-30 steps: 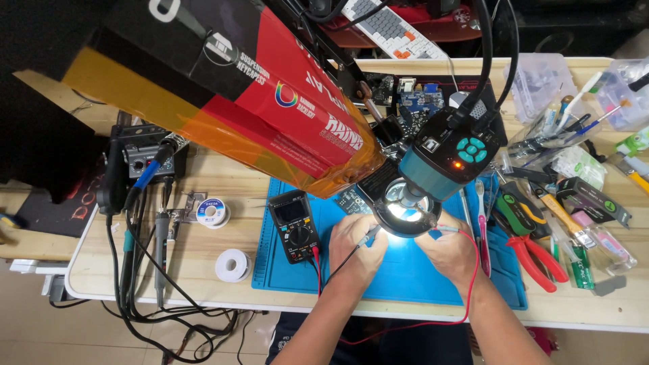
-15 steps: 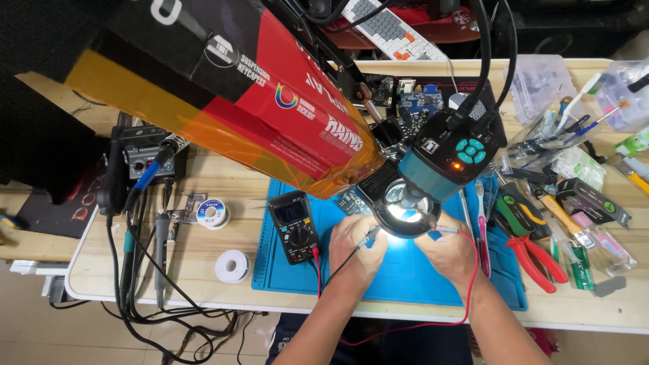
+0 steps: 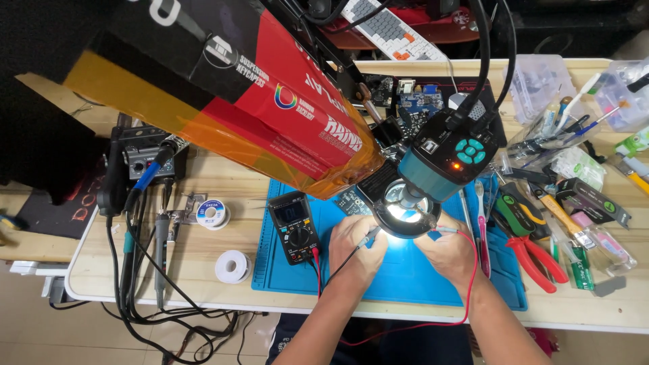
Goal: Soldering electronic components onto a circuit board and testing connections with a multimeter under a digital microscope.
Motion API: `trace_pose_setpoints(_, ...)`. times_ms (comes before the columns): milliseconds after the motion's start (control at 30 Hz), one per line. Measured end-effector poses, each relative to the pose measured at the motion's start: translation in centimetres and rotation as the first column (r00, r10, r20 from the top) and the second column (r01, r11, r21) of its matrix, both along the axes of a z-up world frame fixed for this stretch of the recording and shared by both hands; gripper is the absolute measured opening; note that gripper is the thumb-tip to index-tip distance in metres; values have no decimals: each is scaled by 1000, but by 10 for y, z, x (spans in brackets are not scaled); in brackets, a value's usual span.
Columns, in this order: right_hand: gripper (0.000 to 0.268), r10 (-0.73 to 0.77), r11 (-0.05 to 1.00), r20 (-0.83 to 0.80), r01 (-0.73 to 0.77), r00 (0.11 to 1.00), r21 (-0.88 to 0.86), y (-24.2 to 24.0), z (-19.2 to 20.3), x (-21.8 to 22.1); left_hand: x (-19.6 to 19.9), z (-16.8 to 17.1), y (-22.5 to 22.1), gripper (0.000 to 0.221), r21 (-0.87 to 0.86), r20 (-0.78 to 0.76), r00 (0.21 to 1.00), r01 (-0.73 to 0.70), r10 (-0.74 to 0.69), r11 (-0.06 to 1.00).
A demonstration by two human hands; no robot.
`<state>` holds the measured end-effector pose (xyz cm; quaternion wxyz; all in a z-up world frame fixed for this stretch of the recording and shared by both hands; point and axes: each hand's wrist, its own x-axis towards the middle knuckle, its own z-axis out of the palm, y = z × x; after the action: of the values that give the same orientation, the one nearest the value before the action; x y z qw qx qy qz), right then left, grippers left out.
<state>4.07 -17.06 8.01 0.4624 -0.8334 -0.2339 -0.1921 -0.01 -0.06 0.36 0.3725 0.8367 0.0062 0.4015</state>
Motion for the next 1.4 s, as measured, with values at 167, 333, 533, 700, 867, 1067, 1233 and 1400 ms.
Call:
trace_pose_setpoints(167,18,15,1000,23,-15,1000,14,0,0,-2,0,-1,1,11,5,-10,1000,13,-13,1000)
trace_pose_setpoints(333,19,40,999,-6,-40,999,9,-1,-3,-1,1,-2,1,12,3,-3,1000,13,-13,1000)
trace_pose_setpoints(533,18,18,1000,-13,-18,1000,1,0,-3,-2,-1,4,2,13,-5,-14,999,30,-30,1000)
trace_pose_setpoints(700,19,28,1000,-17,-28,999,5,1,3,-3,-1,1,1,12,1,-17,999,27,-27,1000)
trace_pose_setpoints(867,19,28,1000,3,-28,1000,6,4,15,-7,-1,1,1,13,6,-27,999,23,-23,1000)
trace_pose_setpoints(1067,15,7,1000,-51,-7,999,7,5,16,-6,-1,-1,0,14,15,0,1000,6,-6,1000)
trace_pose_setpoints(1233,15,13,1000,-70,-13,997,4,6,20,-7,0,-2,0,13,9,5,1000,13,-13,1000)
trace_pose_setpoints(1400,13,1,1000,-66,-1,998,-7,11,31,-13,0,-5,0,14,23,4,1000,6,-6,1000)
